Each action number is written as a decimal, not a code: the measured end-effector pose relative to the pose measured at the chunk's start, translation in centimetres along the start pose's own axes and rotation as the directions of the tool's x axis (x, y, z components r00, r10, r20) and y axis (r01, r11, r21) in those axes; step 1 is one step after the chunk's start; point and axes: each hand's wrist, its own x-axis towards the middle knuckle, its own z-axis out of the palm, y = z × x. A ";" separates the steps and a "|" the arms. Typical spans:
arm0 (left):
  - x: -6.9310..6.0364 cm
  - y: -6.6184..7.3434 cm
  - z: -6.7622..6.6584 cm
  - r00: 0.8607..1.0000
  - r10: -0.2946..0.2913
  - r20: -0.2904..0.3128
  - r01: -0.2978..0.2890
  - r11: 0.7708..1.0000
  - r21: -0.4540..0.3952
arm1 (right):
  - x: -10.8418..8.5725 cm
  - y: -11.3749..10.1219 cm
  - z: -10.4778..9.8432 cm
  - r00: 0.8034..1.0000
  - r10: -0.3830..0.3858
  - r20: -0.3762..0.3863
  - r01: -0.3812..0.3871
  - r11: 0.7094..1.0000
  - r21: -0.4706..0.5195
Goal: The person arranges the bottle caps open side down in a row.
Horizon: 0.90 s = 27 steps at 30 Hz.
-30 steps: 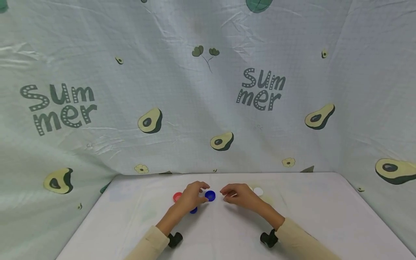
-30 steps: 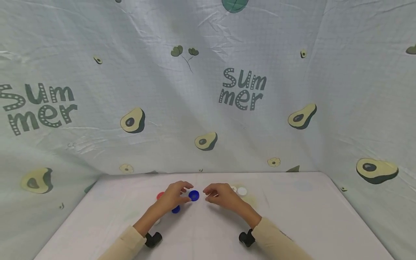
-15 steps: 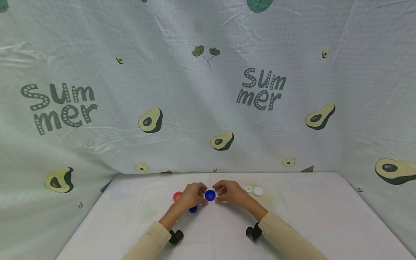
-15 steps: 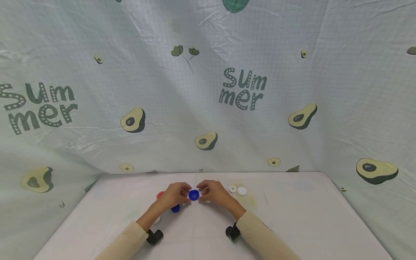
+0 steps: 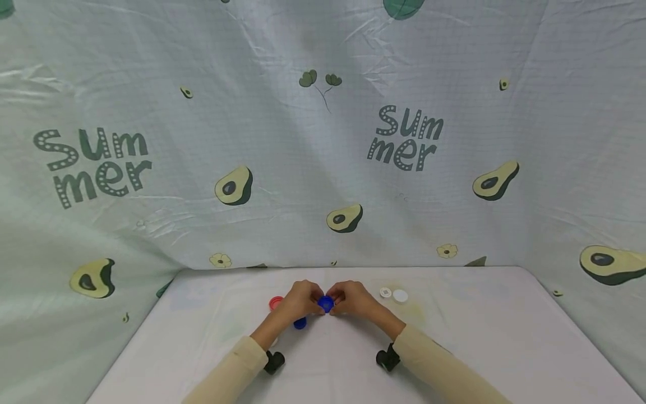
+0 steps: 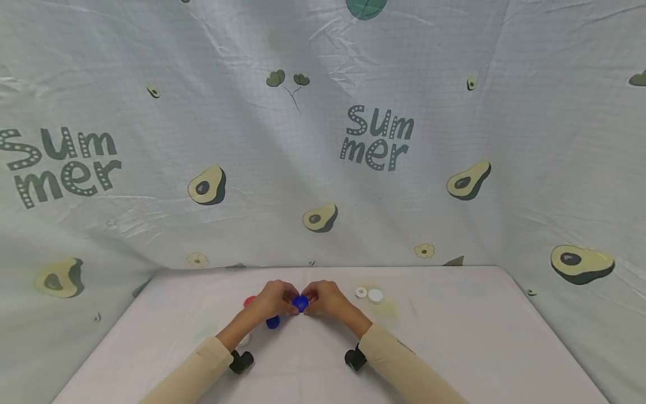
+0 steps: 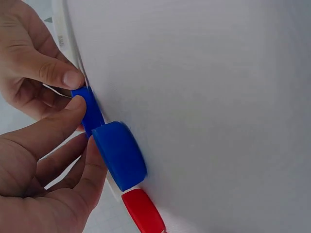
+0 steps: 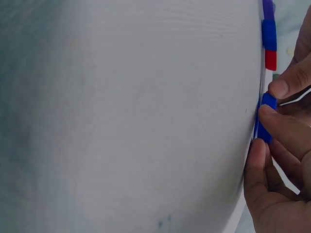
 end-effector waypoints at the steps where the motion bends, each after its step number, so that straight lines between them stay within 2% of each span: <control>1: 0.0 0.0 0.0 1.000 0.014 -0.005 -0.014 1.000 0.005 | 0.0 0.0 -0.1 1.000 -0.003 -0.006 0.003 1.000 0.010; 5: -0.2 0.2 -0.2 0.997 0.061 -0.040 -0.059 0.998 0.036 | -0.2 0.0 -0.4 0.998 -0.034 -0.048 0.036 0.999 0.028; 9: -0.6 0.6 -0.1 0.990 0.104 -0.095 -0.104 0.995 0.002 | -0.9 0.1 -1.0 0.991 -0.061 -0.116 0.069 0.996 0.064; 14: -1.0 1.0 -0.1 0.969 0.169 -0.180 -0.186 0.979 -0.079 | -1.9 -0.1 -1.8 0.980 -0.090 -0.178 0.116 0.983 0.143; 19: -1.4 1.6 0.2 0.950 0.225 -0.215 -0.256 0.958 -0.128 | -3.2 -0.3 -2.5 0.972 -0.093 -0.215 0.140 0.967 0.212; 22: -1.6 2.1 0.5 0.946 0.238 -0.220 -0.271 0.953 -0.138 | -3.9 -0.3 -2.9 0.967 -0.098 -0.236 0.154 0.960 0.234; 27: -2.2 2.9 1.0 0.949 0.220 -0.227 -0.252 0.960 -0.120 | -5.0 -0.3 -3.2 0.954 -0.135 -0.267 0.197 0.955 0.221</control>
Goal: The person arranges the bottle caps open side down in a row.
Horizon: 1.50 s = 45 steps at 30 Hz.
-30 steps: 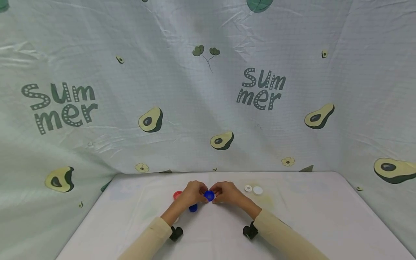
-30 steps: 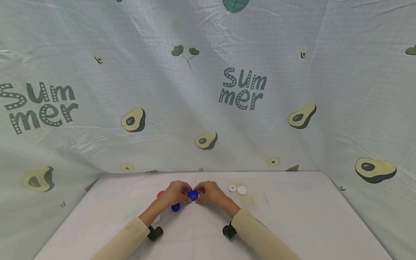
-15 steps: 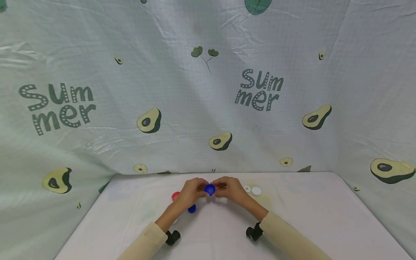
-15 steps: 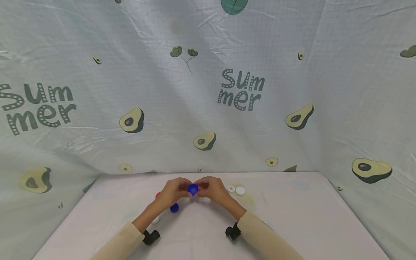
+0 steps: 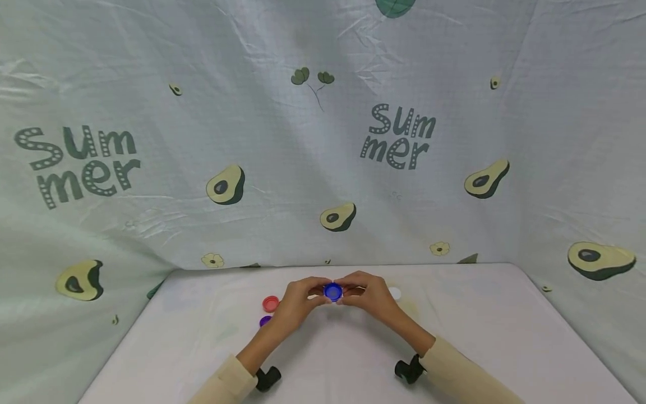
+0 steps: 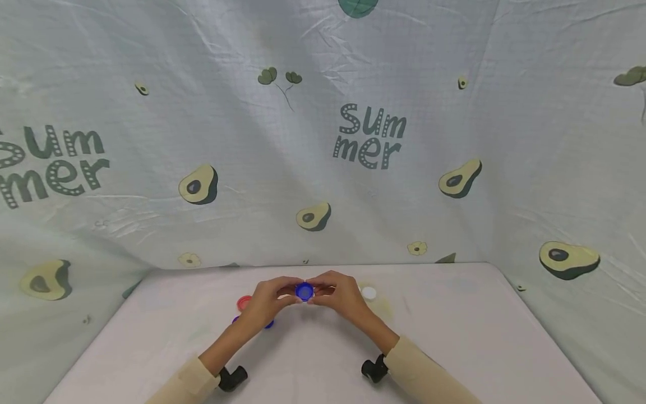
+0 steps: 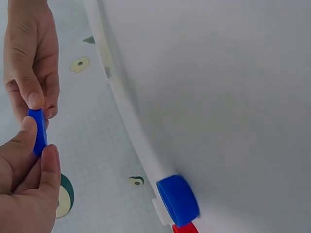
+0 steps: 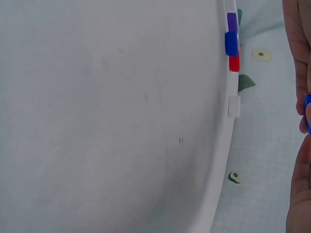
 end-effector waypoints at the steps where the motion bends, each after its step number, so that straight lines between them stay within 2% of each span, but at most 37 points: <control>1: -0.1 0.2 0.1 1.000 0.002 -0.004 -0.002 1.000 0.008 | -0.2 -0.1 -0.1 1.000 -0.013 -0.003 0.013 1.000 0.000; 8: -1.0 1.7 0.1 1.000 0.009 0.016 -0.008 1.000 -0.018 | -2.1 -1.4 -0.3 0.998 -0.040 -0.048 0.040 0.999 0.000; 14: -1.6 2.7 0.2 0.999 0.023 0.032 -0.022 0.998 -0.052 | -3.3 -2.6 -0.8 0.997 -0.059 -0.056 0.059 0.998 -0.005; 17: -1.7 3.2 0.4 0.999 0.044 0.025 -0.043 0.997 -0.070 | -3.9 -3.1 -1.2 0.992 -0.110 -0.059 0.107 0.993 -0.054; 19: -1.8 3.5 0.6 0.999 0.051 0.016 -0.050 0.995 -0.084 | -4.2 -3.3 -1.5 0.982 -0.179 -0.064 0.173 0.980 -0.097; 21: -1.8 3.7 0.8 0.999 0.046 0.007 -0.045 0.994 -0.101 | -4.4 -3.6 -1.7 0.963 -0.260 -0.069 0.247 0.957 -0.151; 23: -1.8 4.0 1.0 1.000 0.031 0.000 -0.031 0.992 -0.121 | -4.6 -3.8 -1.9 0.935 -0.346 -0.076 0.321 0.919 -0.227; 26: -1.8 4.3 1.3 1.000 0.005 -0.002 -0.005 0.986 -0.167 | -4.8 -4.1 -2.4 0.888 -0.452 -0.084 0.407 0.858 -0.314; 29: -1.6 4.7 1.6 1.000 -0.010 0.012 0.012 0.976 -0.219 | -4.9 -4.3 -2.8 0.831 -0.550 -0.087 0.486 0.792 -0.369; 31: -1.5 4.9 1.7 1.000 -0.009 0.023 0.014 0.969 -0.245 | -4.8 -4.2 -3.1 0.777 -0.624 -0.078 0.549 0.733 -0.400; 34: -1.4 5.4 1.9 0.999 -0.006 0.040 0.017 0.967 -0.255 | -4.7 -4.0 -3.5 0.678 -0.733 -0.048 0.640 0.621 -0.453; 35: -1.3 5.4 1.9 0.999 -0.006 0.045 0.017 0.967 -0.255 | -4.7 -3.9 -3.5 0.653 -0.757 -0.034 0.659 0.590 -0.466; 37: -1.3 5.6 2.0 0.998 -0.009 0.055 0.023 0.967 -0.255 | -4.7 -3.8 -3.6 0.618 -0.786 -0.003 0.687 0.543 -0.483; 38: -1.3 5.6 2.0 0.998 -0.010 0.058 0.025 0.967 -0.255 | -4.7 -3.8 -3.7 0.611 -0.792 0.012 0.697 0.530 -0.484; 39: -1.3 5.6 2.1 0.998 -0.009 0.060 0.024 0.966 -0.256 | -4.8 -3.8 -3.8 0.614 -0.789 0.028 0.698 0.525 -0.488; 45: -1.0 5.8 2.4 0.998 0.025 0.059 -0.011 0.973 -0.230 | -5.3 -4.6 -4.3 0.652 -0.751 0.104 0.679 0.518 -0.521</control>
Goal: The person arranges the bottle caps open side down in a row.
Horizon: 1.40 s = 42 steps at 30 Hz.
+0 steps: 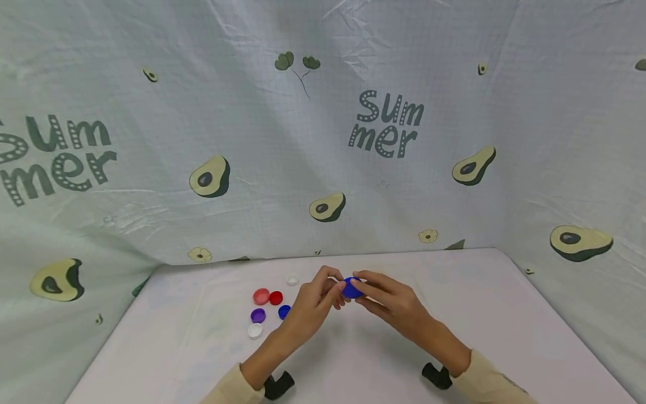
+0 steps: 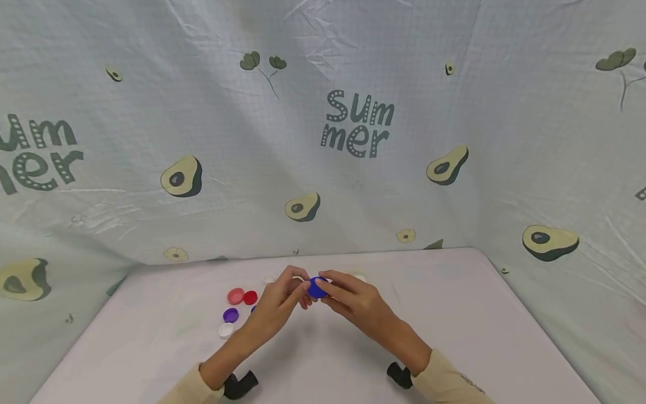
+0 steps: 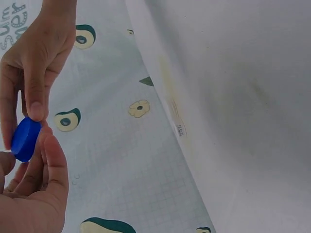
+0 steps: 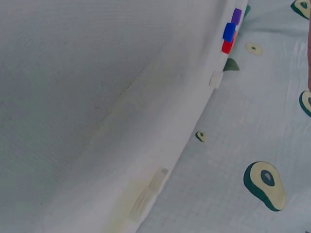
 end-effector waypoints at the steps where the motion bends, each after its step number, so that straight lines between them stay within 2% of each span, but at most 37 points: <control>1: 0.1 0.0 0.0 1.000 0.008 -0.001 -0.008 1.000 0.008 | 0.0 0.0 -0.1 1.000 0.012 0.010 -0.012 1.000 -0.007; 5: 0.1 -0.1 -0.1 0.999 0.031 0.008 -0.031 0.999 0.033 | 0.0 0.1 0.0 0.997 0.077 0.011 -0.077 0.997 0.003; 9: -0.1 -0.3 -0.1 0.999 0.039 0.030 -0.040 0.998 0.054 | -0.3 0.2 0.3 0.984 0.181 -0.002 -0.180 0.981 0.077; 12: -0.2 -0.6 -0.2 0.998 0.055 0.031 -0.057 0.996 0.061 | -0.5 -0.1 0.5 0.961 0.275 0.002 -0.272 0.952 0.140; 17: 0.0 -0.8 -0.3 0.989 0.147 -0.014 -0.145 0.986 0.083 | -0.4 -0.5 0.7 0.912 0.410 0.015 -0.402 0.886 0.230; 20: 0.1 -0.7 -0.3 0.980 0.192 -0.046 -0.187 0.977 0.100 | -0.2 -0.6 0.7 0.890 0.456 0.022 -0.441 0.848 0.293; 22: 0.2 -0.7 -0.3 0.977 0.207 -0.061 -0.200 0.974 0.103 | 0.0 -0.7 0.7 0.884 0.467 0.025 -0.449 0.833 0.323; 26: 0.2 -0.7 -0.4 0.974 0.214 -0.076 -0.205 0.973 0.107 | 0.0 -0.8 0.6 0.889 0.458 0.032 -0.440 0.829 0.345; 30: 0.2 -0.8 -0.5 0.974 0.211 -0.081 -0.200 0.972 0.120 | 0.1 -0.8 0.4 0.883 0.466 0.062 -0.458 0.823 0.335; 37: 0.7 -0.8 -0.1 0.980 0.196 -0.044 -0.190 0.977 0.101 | -0.4 -0.6 -0.5 0.865 0.494 0.086 -0.499 0.834 0.234; 42: 1.5 -0.5 0.4 0.982 0.186 -0.011 -0.183 0.973 0.139 | -0.9 0.0 -1.4 0.851 0.516 0.100 -0.526 0.832 0.176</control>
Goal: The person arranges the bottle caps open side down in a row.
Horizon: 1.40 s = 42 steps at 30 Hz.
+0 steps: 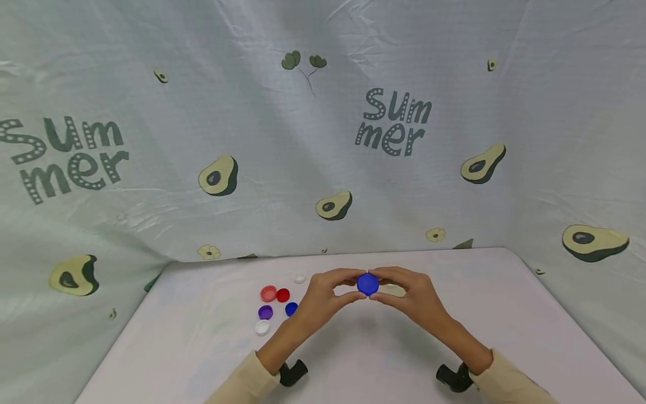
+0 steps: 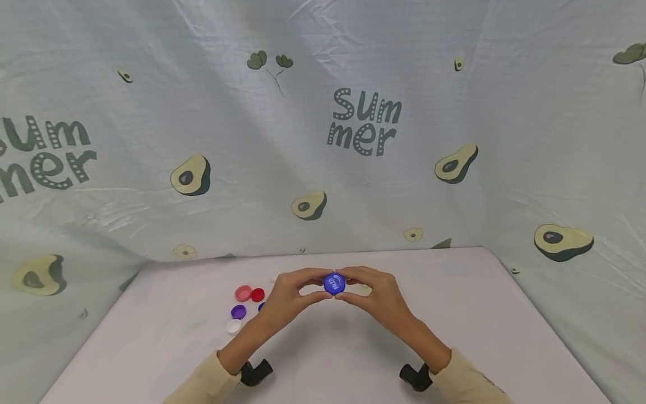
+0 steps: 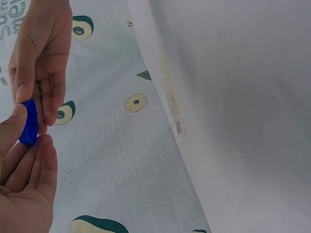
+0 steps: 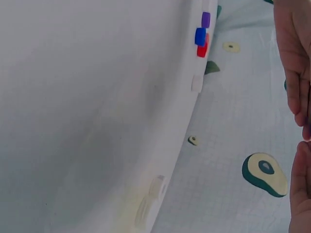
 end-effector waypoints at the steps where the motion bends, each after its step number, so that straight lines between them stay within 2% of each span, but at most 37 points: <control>1: 0.2 0.0 0.1 1.000 0.002 0.005 -0.002 1.000 0.009 | 0.0 0.1 -0.2 1.000 0.012 0.008 -0.012 1.000 0.001; 6: 1.2 0.0 0.6 1.000 0.017 0.024 -0.018 1.000 0.023 | 0.1 0.6 -1.1 0.996 0.083 0.042 -0.084 0.995 0.045; 10: 2.1 0.0 1.2 0.999 0.001 0.049 -0.002 1.000 0.027 | 0.0 1.2 -2.0 0.989 0.138 0.062 -0.142 0.988 0.065; 19: 4.2 -0.8 3.3 0.990 -0.037 0.133 0.039 0.999 -0.008 | -0.6 2.5 -4.3 0.965 0.237 0.113 -0.239 0.971 0.003; 25: 5.5 -1.0 4.6 0.983 -0.067 0.172 0.062 0.997 0.036 | -1.0 3.9 -5.0 0.955 0.274 0.118 -0.272 0.962 -0.028; 28: 6.1 -1.5 5.6 0.980 -0.081 0.181 0.077 0.997 0.026 | -1.4 4.6 -5.4 0.947 0.298 0.120 -0.294 0.955 -0.046; 32: 6.7 -2.2 6.7 0.973 -0.106 0.207 0.112 0.994 -0.017 | -1.7 5.4 -5.8 0.924 0.354 0.142 -0.347 0.935 -0.070; 38: 7.1 -3.3 8.2 0.956 -0.170 0.240 0.183 0.983 -0.031 | -2.2 7.0 -6.1 0.898 0.389 0.207 -0.378 0.921 -0.091; 42: 7.4 -4.3 9.5 0.929 -0.229 0.292 0.247 0.969 -0.027 | -3.0 8.5 -6.3 0.843 0.453 0.291 -0.443 0.891 -0.102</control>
